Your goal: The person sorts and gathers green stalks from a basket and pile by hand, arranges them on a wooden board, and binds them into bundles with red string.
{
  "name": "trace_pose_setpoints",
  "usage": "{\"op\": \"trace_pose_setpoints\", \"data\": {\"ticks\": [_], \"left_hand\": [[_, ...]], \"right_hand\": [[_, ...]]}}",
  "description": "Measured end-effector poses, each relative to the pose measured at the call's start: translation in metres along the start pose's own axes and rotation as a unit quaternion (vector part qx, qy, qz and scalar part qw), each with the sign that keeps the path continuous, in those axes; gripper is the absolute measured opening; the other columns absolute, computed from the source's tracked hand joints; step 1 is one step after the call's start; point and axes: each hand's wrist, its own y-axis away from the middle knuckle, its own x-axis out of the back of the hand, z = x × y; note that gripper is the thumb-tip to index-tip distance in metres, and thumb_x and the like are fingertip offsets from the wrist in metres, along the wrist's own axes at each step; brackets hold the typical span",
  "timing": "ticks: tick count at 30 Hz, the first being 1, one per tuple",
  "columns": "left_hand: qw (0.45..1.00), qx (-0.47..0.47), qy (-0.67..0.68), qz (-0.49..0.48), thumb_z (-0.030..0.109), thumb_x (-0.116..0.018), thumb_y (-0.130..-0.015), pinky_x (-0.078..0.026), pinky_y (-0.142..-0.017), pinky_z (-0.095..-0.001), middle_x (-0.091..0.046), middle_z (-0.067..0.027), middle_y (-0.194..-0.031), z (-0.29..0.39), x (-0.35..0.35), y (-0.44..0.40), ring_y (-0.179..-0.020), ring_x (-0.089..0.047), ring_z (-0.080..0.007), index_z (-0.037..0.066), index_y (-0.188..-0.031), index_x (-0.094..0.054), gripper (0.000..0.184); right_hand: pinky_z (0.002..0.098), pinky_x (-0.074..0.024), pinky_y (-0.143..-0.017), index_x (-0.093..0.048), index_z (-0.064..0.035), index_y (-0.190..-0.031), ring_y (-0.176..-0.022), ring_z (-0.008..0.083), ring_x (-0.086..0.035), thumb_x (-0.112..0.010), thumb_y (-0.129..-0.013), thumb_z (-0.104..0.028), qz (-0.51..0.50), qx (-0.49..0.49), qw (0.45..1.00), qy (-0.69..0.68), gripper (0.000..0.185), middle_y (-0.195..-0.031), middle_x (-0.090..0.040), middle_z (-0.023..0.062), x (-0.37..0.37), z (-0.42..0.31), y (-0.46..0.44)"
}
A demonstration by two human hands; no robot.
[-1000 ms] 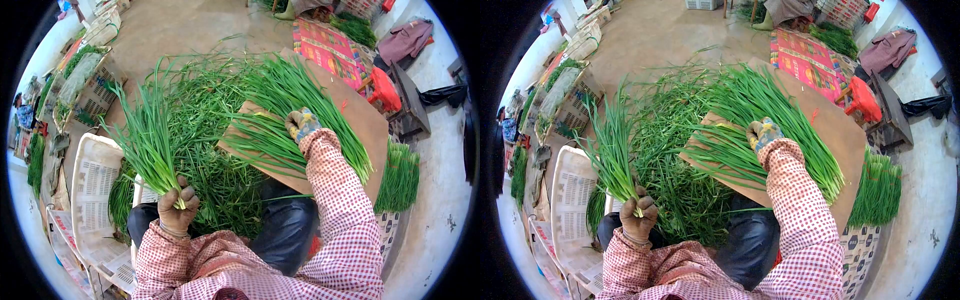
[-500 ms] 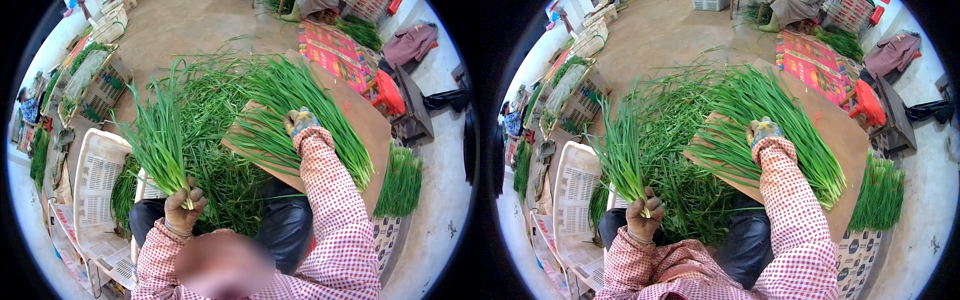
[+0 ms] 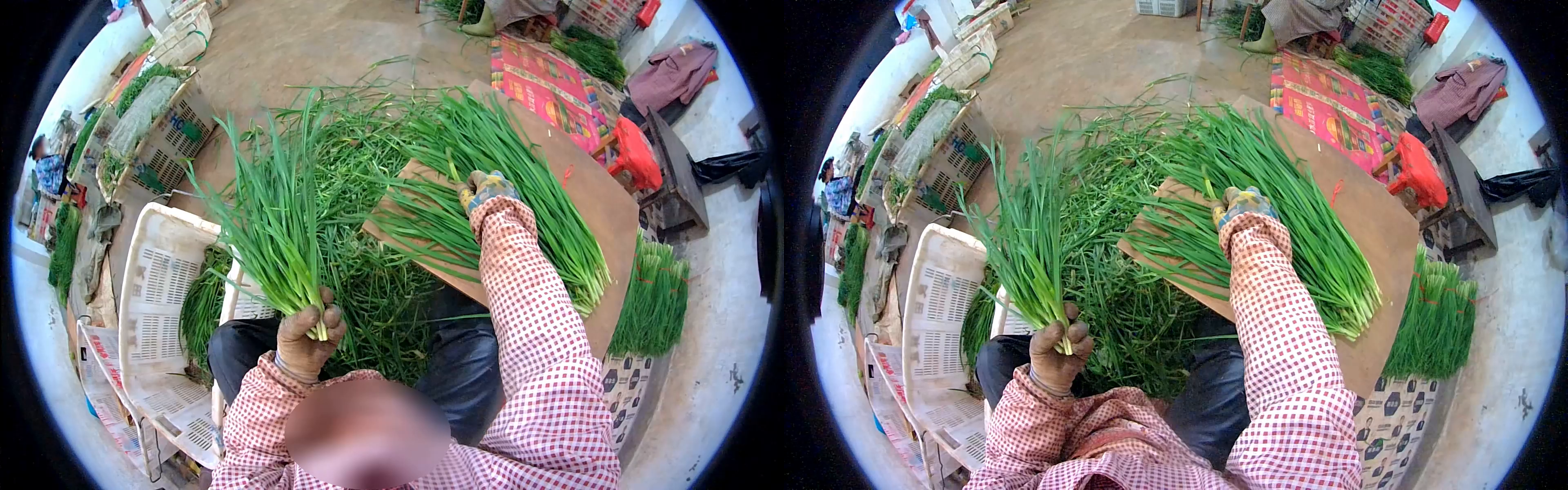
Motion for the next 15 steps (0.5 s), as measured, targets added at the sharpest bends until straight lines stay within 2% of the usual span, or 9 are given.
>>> {"op": "trace_pose_setpoints", "data": {"ticks": [5,8,12,15], "left_hand": [[1.0,0.016,0.024,0.005,0.006,-0.067,-0.083,-0.047,-0.064,-0.0317,-0.061,-0.0059,-0.111,0.0,0.002,0.001,-0.079,-0.056,-0.0164,0.009,-0.123,-0.052,0.042],[0.999,0.018,0.025,0.015,0.006,-0.068,-0.083,-0.046,-0.063,-0.0312,-0.061,-0.0058,-0.11,0.0,0.003,0.002,-0.079,-0.055,-0.0161,0.009,-0.122,-0.053,0.042],[0.999,0.014,0.027,0.019,0.006,-0.068,-0.082,-0.045,-0.063,-0.0308,-0.061,-0.0057,-0.11,0.003,0.003,0.004,-0.079,-0.055,-0.016,0.009,-0.121,-0.053,0.042],[0.999,0.012,0.036,0.022,0.006,-0.068,-0.083,-0.046,-0.064,-0.0306,-0.061,-0.0057,-0.11,0.006,0.0,0.004,-0.079,-0.054,-0.0158,0.009,-0.121,-0.053,0.042]], "right_hand": [[0.044,-0.0457,-0.099,-0.062,-0.0158,-0.116,-0.116,0.0346,-0.054,-0.057,-0.091,-0.041,0.027,0.009,1.0,0.012,0.036,-0.124,-0.054,0.015,-0.005,0.003,0.005],[0.0424,-0.0469,-0.094,-0.065,-0.0152,-0.111,-0.106,0.035,-0.058,-0.064,-0.088,-0.037,0.041,0.036,0.998,0.011,0.032,-0.112,-0.058,0.0168,-0.01,0.009,0.0],[0.0437,-0.0483,-0.091,-0.065,-0.0155,-0.109,-0.103,0.0356,-0.059,-0.064,-0.087,-0.034,0.078,0.078,0.993,0.049,0.028,-0.11,-0.058,0.0178,-0.019,0.017,-0.002],[0.0444,-0.0488,-0.092,-0.064,-0.0156,-0.11,-0.107,0.0383,-0.058,-0.06,-0.09,-0.03,0.069,0.077,0.995,0.014,0.025,-0.113,-0.059,0.0185,-0.016,0.021,0.0]]}}
